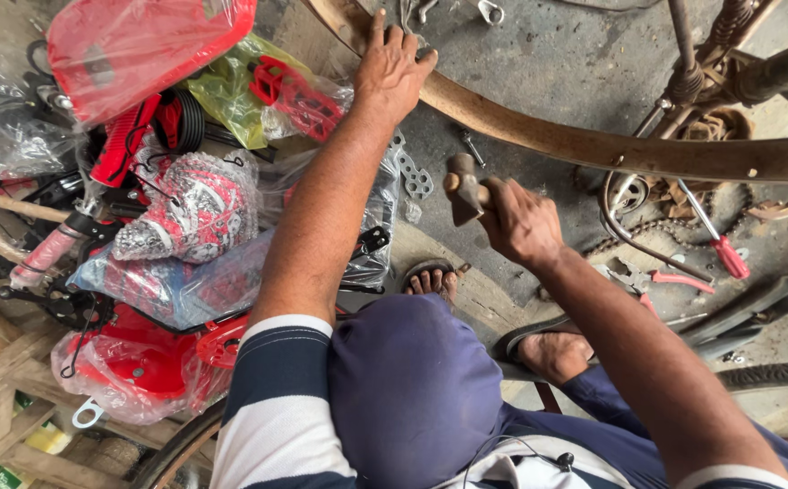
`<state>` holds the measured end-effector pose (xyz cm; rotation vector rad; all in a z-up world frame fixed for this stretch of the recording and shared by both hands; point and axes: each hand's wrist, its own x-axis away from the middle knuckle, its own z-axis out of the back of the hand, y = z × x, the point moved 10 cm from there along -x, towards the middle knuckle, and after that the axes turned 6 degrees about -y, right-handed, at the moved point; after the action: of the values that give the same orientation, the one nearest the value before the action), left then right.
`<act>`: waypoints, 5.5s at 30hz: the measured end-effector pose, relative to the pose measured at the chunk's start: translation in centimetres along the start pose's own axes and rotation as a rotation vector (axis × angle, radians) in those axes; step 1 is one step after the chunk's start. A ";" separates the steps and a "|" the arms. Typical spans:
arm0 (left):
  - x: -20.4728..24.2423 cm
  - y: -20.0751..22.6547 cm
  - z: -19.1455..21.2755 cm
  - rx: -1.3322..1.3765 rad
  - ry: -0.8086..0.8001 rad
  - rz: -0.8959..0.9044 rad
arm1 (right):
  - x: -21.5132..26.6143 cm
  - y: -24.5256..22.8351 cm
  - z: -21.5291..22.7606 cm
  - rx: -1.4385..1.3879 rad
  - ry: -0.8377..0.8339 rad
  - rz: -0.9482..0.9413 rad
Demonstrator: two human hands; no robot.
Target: The person sits on the floor and uses a hammer and pliers to shape and adjust a curved metal piece. They repeatedly strike the metal, inspect it, and use pliers to bend or hold sections. The person also handles a small container and a green bottle, possibly for lubrication or cleaning, before continuing to work on the metal.
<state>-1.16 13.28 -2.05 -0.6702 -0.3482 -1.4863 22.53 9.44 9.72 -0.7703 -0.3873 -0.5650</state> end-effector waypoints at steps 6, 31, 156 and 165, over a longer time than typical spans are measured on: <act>0.6 0.1 2.2 0.132 0.278 0.010 | -2.5 2.7 -0.6 0.027 -0.058 -0.245; 19.2 6.2 7.2 0.537 0.467 -0.070 | 13.7 7.2 0.2 -0.975 0.150 -0.028; 17.2 -4.5 14.7 2.539 0.662 -0.503 | 14.0 10.8 -7.8 -0.459 -0.428 -0.219; 16.0 -7.0 11.0 2.294 0.762 -0.121 | 12.4 10.3 -6.8 -0.394 -0.391 -0.125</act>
<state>-4.71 7.50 17.49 1.6642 -1.0954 -0.5161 39.33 6.24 6.08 -1.2497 -0.6996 -0.6162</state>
